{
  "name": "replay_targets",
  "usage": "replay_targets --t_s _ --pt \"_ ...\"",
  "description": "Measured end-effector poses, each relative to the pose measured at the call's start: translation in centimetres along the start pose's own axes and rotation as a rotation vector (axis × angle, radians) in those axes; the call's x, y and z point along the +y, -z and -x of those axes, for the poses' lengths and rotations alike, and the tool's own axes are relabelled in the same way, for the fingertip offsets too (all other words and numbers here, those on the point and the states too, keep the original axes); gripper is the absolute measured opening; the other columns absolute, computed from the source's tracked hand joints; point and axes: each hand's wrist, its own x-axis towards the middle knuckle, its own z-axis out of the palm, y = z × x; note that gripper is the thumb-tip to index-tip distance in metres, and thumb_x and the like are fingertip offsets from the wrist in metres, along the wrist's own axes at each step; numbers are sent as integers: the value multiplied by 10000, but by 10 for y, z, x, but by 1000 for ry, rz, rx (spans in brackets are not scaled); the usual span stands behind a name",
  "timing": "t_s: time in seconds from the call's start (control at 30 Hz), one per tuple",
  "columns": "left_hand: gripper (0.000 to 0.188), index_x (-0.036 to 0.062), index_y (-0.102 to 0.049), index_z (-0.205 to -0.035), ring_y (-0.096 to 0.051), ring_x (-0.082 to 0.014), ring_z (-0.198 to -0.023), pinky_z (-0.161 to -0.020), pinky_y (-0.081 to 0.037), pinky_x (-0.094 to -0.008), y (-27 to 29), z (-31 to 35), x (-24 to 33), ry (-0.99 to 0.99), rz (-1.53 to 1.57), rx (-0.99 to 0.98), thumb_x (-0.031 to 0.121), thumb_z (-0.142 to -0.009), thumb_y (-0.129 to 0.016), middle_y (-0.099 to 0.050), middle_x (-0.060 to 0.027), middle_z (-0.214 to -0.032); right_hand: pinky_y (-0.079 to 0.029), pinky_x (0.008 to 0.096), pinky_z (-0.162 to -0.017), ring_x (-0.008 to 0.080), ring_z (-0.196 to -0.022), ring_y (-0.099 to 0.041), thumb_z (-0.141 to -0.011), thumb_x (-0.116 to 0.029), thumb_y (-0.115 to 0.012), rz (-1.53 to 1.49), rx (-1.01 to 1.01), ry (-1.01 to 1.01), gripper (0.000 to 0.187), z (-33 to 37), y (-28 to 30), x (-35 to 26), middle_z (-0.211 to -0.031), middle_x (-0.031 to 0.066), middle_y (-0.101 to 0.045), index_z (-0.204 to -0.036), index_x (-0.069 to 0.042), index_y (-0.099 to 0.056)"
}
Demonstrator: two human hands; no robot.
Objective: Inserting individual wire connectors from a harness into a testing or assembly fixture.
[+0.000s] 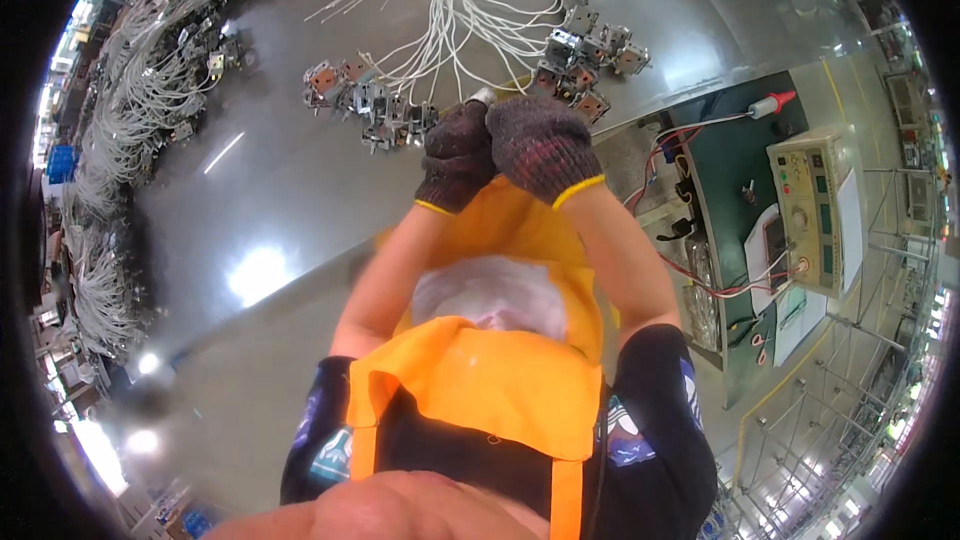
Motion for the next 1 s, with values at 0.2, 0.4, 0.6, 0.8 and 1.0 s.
replay_targets --t_s 0.2,0.4,0.6,0.8,1.0 --pt "168 30 -584 -914 -625 -414 -778 -673 -491 -492 -2 7 9 -49 42 160 170 -823 -603 -624 -215 -792 -549 463 -742 365 -805 -686 -797 -190 -589 181 76 -28 160 5 4 -16 -831 183 -695 -812 -77 -702" --pt "362 -18 -560 -1135 -579 -446 -1031 -883 -474 -480 9 13 19 -36 0 58 158 -822 -606 -601 -270 -1086 -544 476 -720 364 -783 -682 -806 -202 -586 -9 -46 -17 168 6 -23 13 -844 197 -685 -849 -87 -700" --pt "591 5 -482 -1337 -439 -409 -1302 -1053 -388 -502 66 28 1 -262 -244 122 177 -796 -648 -512 -214 -1329 -518 346 -643 216 -740 -677 -892 -182 -610 -1019 -217 -321 262 34 0 -1 -781 106 -679 -1117 -82 -699" --pt "556 53 -489 -1340 -511 -403 -1208 -1017 -427 -463 80 7 -21 -226 -335 -2 58 -794 -598 -541 -211 -1271 -489 253 -592 93 -693 -590 -886 -135 -634 -148 819 4 534 -23 -141 -29 -907 59 -646 -1394 -39 -499" --pt "634 54 -423 -1402 -497 -390 -1258 -1057 -414 -427 90 -25 -35 -177 -109 55 -48 -801 -598 -510 -219 -1348 -511 518 -635 376 -728 -664 -858 -299 -581 -283 355 120 910 -121 -196 -29 -883 251 -675 -1564 -100 -44"
